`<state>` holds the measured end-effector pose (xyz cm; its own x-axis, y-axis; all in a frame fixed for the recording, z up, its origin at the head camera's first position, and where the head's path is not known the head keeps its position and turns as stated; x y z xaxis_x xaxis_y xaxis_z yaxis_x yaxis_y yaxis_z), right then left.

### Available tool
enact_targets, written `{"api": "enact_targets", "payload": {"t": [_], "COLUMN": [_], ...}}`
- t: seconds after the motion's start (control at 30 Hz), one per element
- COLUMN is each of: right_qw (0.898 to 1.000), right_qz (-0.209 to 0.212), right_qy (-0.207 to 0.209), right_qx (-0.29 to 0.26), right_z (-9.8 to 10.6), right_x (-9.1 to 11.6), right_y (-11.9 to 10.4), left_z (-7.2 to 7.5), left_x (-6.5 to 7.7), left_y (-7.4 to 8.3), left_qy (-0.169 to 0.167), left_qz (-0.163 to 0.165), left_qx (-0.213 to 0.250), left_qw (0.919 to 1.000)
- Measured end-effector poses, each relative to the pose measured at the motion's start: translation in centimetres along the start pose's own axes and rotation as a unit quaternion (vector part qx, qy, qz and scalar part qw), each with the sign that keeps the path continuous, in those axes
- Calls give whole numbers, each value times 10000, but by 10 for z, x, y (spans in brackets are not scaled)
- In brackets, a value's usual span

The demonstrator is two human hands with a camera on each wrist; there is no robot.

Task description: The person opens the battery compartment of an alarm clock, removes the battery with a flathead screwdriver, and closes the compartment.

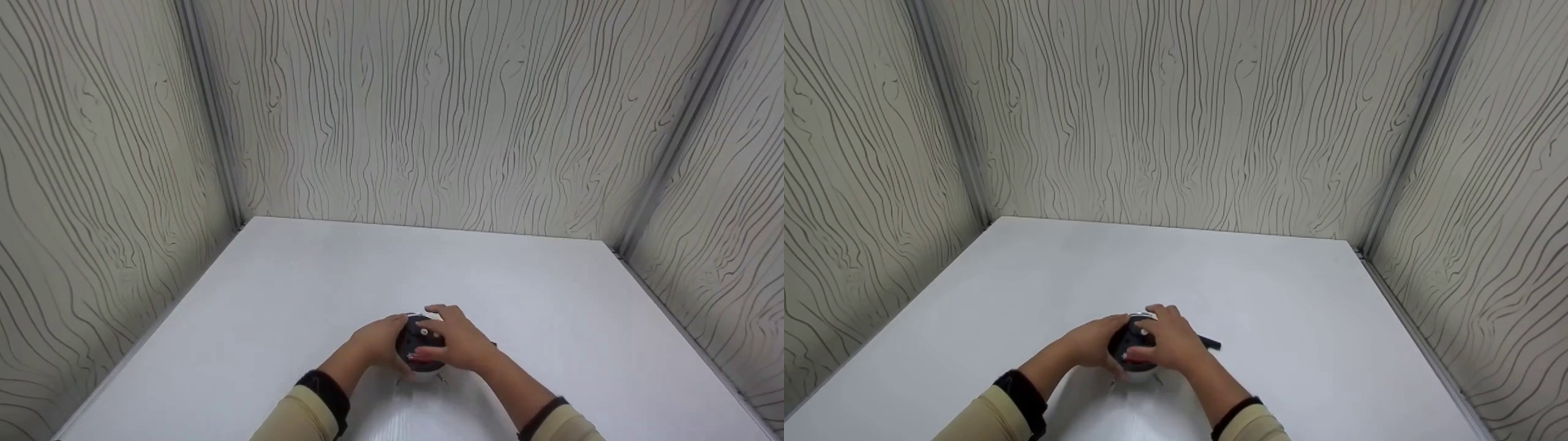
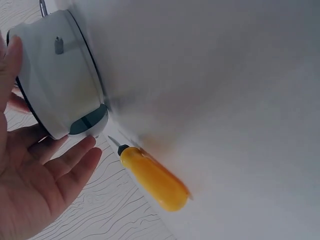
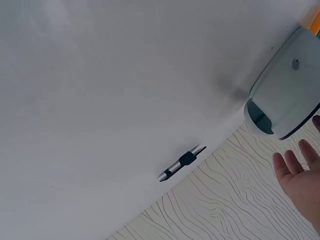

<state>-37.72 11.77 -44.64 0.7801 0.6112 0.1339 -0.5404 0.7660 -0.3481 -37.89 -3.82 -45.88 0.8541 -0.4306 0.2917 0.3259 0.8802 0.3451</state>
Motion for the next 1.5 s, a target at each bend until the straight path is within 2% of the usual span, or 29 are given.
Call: {"api": "enact_targets", "payload": {"t": [0.13, 0.27, 0.43, 0.7, 0.8, 0.97, 1.2, 1.37, 1.5], "right_qw": [9985, 9958, 9944, 9896, 9896, 9898, 9943, 9935, 9932], "right_qz": [274, 506, 665, 896, 891, 890, 782, 850, 734], "right_qy": [259, 186, 156, 193, 224, 296, 318, 609, 832], "right_qx": [407, 735, 803, 1113, 1111, 1070, 650, 441, 338], "right_z": [1, -4, -8, -14, -15, -14, -7, 2, 8], "right_x": [-2, -4, -6, -9, -9, -9, -5, -3, 0], "right_y": [-8, -16, -22, -28, -29, -31, -31, -28, -24], "left_z": [1, 0, 0, 1, 1, 1, 1, 2, 3], "left_x": [0, 1, 3, 2, 3, 3, 1, 1, 1], "left_y": [0, 2, 3, 3, 3, 3, 4, 4, 4], "left_qy": [2, 4, -6, 53, 74, 62, 26, 13, 21], "left_qz": [75, 113, 101, -172, -239, -171, -93, -66, -51], "left_qx": [-66, -162, -121, -109, -148, -95, -114, -29, -71], "left_qw": [9999, 9998, 9999, 9998, 9996, 9998, 9999, 10000, 10000]}}
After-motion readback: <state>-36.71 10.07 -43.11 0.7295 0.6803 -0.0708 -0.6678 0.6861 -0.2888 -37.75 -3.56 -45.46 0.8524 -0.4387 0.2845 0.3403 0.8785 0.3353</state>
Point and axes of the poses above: each hand's wrist, its own x-axis away from the middle knuckle, its own z-axis out of the back of the hand, y = z × x, the point moved 4 cm from there along -x, towards the middle knuckle, and after that the axes turned 14 degrees about -y, right-handed, at the moved point
